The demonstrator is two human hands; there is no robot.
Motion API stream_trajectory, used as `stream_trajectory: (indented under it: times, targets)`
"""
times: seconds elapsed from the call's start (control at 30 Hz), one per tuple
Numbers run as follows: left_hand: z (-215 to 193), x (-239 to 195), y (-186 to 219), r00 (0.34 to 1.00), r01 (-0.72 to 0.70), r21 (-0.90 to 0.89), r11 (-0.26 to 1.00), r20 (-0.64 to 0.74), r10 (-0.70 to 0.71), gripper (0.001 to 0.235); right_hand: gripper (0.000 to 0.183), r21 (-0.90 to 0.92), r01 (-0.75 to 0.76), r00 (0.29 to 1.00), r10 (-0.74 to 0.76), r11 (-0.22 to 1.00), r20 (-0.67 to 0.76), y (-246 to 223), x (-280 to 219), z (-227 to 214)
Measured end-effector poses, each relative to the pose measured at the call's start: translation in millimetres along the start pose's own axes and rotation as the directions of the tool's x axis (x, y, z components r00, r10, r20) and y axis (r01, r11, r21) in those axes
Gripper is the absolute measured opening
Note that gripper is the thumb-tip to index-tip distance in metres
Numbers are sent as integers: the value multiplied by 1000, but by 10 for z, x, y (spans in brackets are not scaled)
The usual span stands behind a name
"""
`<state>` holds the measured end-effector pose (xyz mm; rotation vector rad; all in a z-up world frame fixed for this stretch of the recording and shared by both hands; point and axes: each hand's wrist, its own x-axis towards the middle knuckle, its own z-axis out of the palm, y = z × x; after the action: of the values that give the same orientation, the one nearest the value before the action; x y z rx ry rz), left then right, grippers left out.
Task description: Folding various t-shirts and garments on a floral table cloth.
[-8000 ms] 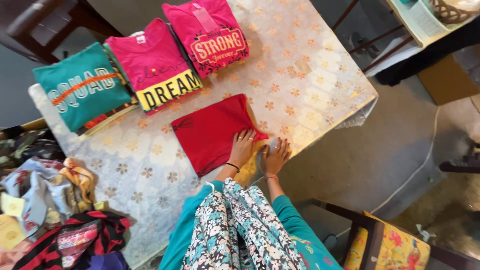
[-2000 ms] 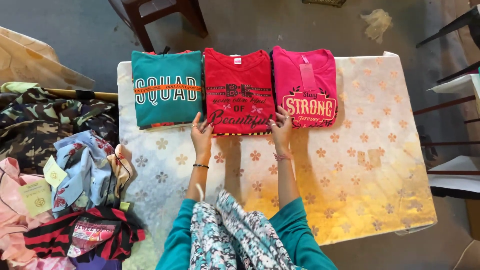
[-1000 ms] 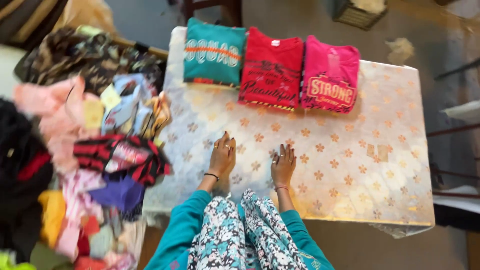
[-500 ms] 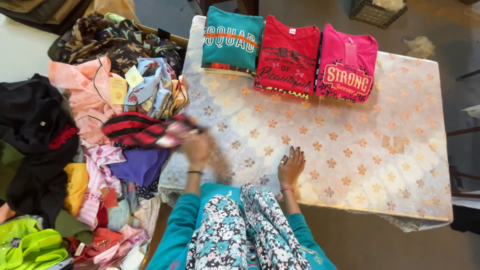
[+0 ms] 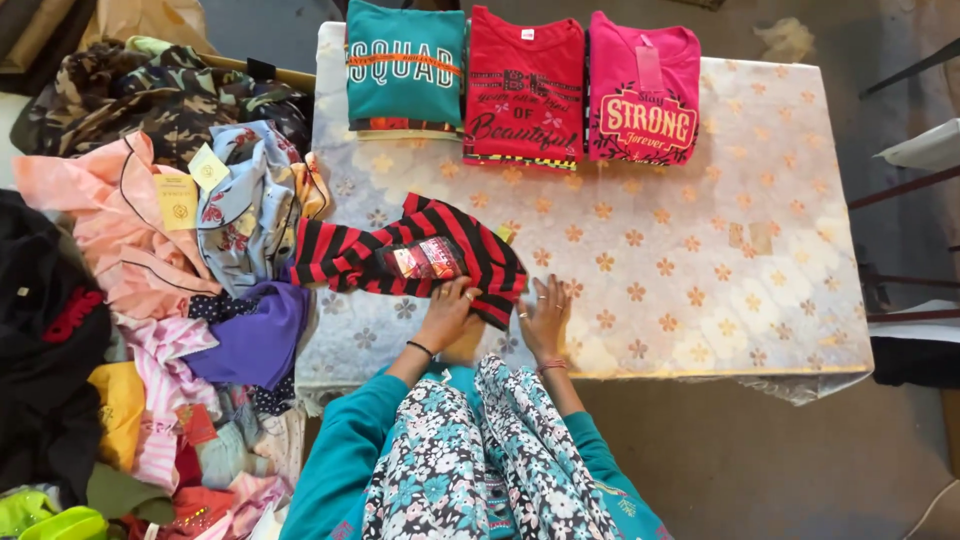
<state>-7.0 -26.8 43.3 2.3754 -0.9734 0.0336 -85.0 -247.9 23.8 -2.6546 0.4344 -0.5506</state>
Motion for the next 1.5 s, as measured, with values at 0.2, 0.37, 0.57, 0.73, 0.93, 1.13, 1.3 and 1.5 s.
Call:
stream_trajectory:
  times: [0.2,0.37,0.57,0.73,0.93,1.13,1.3,1.5]
  targets:
    - [275,-13,-156,986,151,-227,962,-39,-164,9,31,89,136,977,-149,987,152,-146,-45,234]
    - [-124,-31,74,993,110,-255,961,74,-94,26,14,823,-365,931,183,436,316,208,93,213]
    - [-104,102,372,964,201,-449,871,-67,-257,27,51,803,-470,854,-43,366,519,-206,180,-234]
    - [-448,202,665,953,193,-491,850,-112,-281,28,71,493,-365,674,-142,790,725,-395,65,-106]
    - [-381,63,186,988,-46,-104,993,-151,30,38,52,726,-208,943,-62,655,327,-290,433,-717]
    - [-731,-91,-197,952,260,108,959,-195,-236,19,33,777,-41,999,-2,628,54,65,498,-1255]
    - [-921,-492,-686,952,299,-292,909,24,-306,32,22,901,-397,882,345,177,321,695,285,-1567]
    - [-1972,-535,-282,876,480,-698,531,359,-321,19,17,722,-347,935,158,598,319,698,358,-2284]
